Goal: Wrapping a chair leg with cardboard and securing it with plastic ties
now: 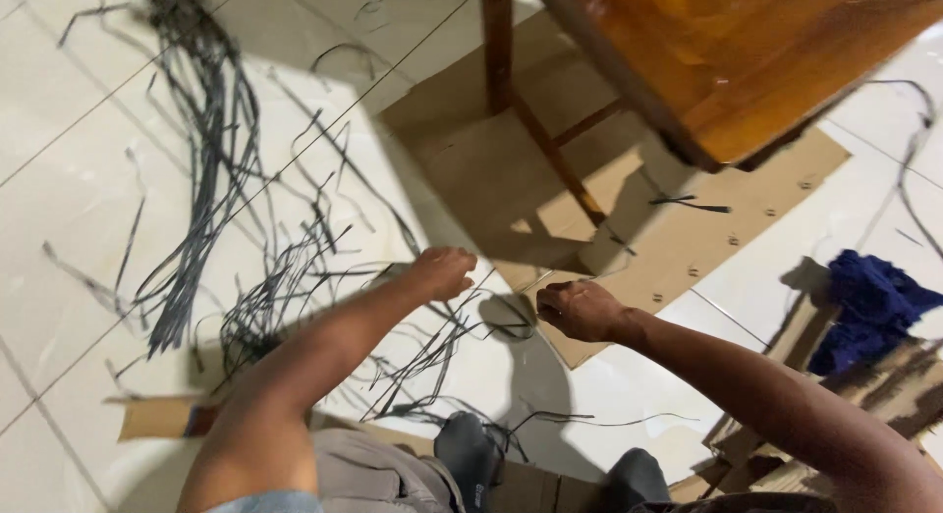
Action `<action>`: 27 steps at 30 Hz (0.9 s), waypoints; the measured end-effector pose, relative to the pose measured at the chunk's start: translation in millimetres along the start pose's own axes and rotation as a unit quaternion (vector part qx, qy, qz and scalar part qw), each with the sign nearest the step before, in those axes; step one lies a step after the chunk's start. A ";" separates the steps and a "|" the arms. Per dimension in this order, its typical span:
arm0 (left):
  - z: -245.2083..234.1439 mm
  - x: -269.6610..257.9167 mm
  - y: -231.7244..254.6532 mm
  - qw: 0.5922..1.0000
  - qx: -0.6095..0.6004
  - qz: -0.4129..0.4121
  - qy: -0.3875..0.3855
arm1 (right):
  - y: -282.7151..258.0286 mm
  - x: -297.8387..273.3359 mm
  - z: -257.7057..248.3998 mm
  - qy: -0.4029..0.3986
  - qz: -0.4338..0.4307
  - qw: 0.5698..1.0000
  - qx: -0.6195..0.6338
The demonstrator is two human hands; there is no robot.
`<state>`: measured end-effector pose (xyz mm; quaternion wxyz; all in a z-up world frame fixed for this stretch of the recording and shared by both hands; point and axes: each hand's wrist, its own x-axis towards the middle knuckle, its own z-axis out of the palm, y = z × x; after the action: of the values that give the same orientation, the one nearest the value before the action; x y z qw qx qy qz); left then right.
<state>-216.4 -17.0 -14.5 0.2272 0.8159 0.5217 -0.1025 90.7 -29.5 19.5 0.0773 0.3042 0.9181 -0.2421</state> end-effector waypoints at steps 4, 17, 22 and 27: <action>23.7 -13.3 -51.1 0.999 -0.027 -0.020 0.019 | -6.7 30.4 6.6 -0.034 -0.031 0.999 -0.002; 40.2 -80.3 -112.4 0.994 0.037 -0.099 -0.015 | -45.5 111.2 20.5 -0.168 0.003 0.985 -0.038; 56.5 -91.3 -128.8 0.989 0.024 -0.127 -0.065 | -58.3 122.7 14.0 -0.180 0.011 0.983 -0.026; 100.2 -82.3 -143.2 0.980 -0.019 -0.136 -0.147 | -67.6 131.3 12.3 -0.215 0.031 0.974 -0.058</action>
<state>-373.8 -80.5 -106.7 0.3007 0.7090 0.5905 -0.2412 -55.1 -14.3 -2.4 0.2980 0.2687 0.8824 -0.2455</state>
